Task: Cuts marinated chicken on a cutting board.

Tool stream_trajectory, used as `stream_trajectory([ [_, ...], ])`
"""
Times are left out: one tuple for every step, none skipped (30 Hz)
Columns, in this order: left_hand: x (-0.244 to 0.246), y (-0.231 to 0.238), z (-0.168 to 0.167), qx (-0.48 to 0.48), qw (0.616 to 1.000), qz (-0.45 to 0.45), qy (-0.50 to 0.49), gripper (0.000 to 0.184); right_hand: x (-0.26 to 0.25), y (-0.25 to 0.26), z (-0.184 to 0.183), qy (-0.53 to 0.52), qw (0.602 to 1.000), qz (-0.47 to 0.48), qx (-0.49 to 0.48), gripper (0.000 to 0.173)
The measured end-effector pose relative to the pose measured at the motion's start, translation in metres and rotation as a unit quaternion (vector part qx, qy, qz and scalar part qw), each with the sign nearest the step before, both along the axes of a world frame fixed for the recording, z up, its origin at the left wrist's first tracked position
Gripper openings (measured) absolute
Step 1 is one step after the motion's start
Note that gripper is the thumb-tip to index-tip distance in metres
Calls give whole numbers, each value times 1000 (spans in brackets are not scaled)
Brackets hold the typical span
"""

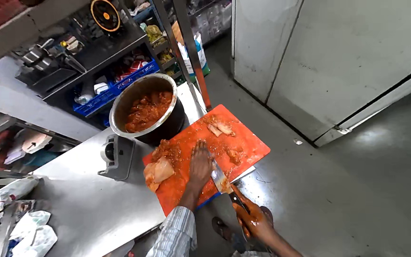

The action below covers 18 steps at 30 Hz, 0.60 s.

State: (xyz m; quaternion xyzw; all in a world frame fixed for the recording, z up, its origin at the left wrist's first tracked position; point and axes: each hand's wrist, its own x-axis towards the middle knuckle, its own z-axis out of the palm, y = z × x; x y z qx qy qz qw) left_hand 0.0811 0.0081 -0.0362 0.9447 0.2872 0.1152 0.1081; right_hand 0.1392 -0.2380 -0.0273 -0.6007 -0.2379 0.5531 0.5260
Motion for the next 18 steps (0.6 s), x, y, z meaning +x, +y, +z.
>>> stream_trajectory([
  [-1, 0, -1, 2, 1000, -10, -3, 61, 5, 6, -1, 5, 1000, 4, 1, 61],
  [-3, -2, 1, -2, 1000, -18, -7, 61, 10, 16, -2, 10, 1000, 6, 0, 59],
  [-7, -7, 6, -10, 1000, -22, -8, 60, 14, 25, -4, 13, 1000, 8, 0, 58],
  [-10, -10, 10, -14, 1000, -22, -11, 60, 15, 31, -6, 15, 1000, 10, 0, 58],
  [-10, -10, 11, -16, 1000, -18, -14, 60, 13, 30, -7, 14, 1000, 11, 1, 59],
  [-7, -7, 7, -12, 1000, -13, -19, 60, 12, 24, -5, 9, 1000, 14, 0, 60],
  [-4, -1, 2, -6, 1000, -12, -26, 60, 10, 17, -3, 3, 1000, 20, -1, 61],
  [-3, 2, -2, -5, 1000, -11, -27, 61, 9, 12, -2, 4, 1000, 26, -3, 61],
  [-4, 2, -2, -7, 1000, -13, -27, 61, 9, 13, -1, 9, 1000, 29, -3, 61],
  [-4, 1, -1, -7, 999, -17, -28, 61, 11, 20, -1, 14, 999, 30, 0, 59],
  [-5, -1, 1, -9, 999, -19, -27, 61, 12, 29, -3, 23, 999, 29, 5, 59],
  [-7, -4, 4, -9, 999, -20, -25, 61, 11, 36, -6, 32, 999, 26, 12, 59],
  [-7, -4, 4, -6, 999, -19, -26, 60, 9, 37, -8, 39, 999, 27, 16, 60],
  [-6, 0, 1, -2, 999, -21, -35, 61, 9, 32, -7, 37, 999, 35, 19, 60],
  [-6, 3, -2, -3, 999, -24, -40, 62, 10, 22, -6, 36, 998, 48, 16, 61],
  [-10, 3, -1, -12, 999, -31, -41, 62, 12, 13, -5, 38, 997, 64, 8, 62],
  [-13, 1, 3, -28, 998, -43, -34, 63, 16, 8, -3, 40, 997, 73, 3, 62],
  [-14, 0, 7, -44, 997, -54, -33, 62, 20, 8, -2, 41, 996, 74, 2, 62],
])
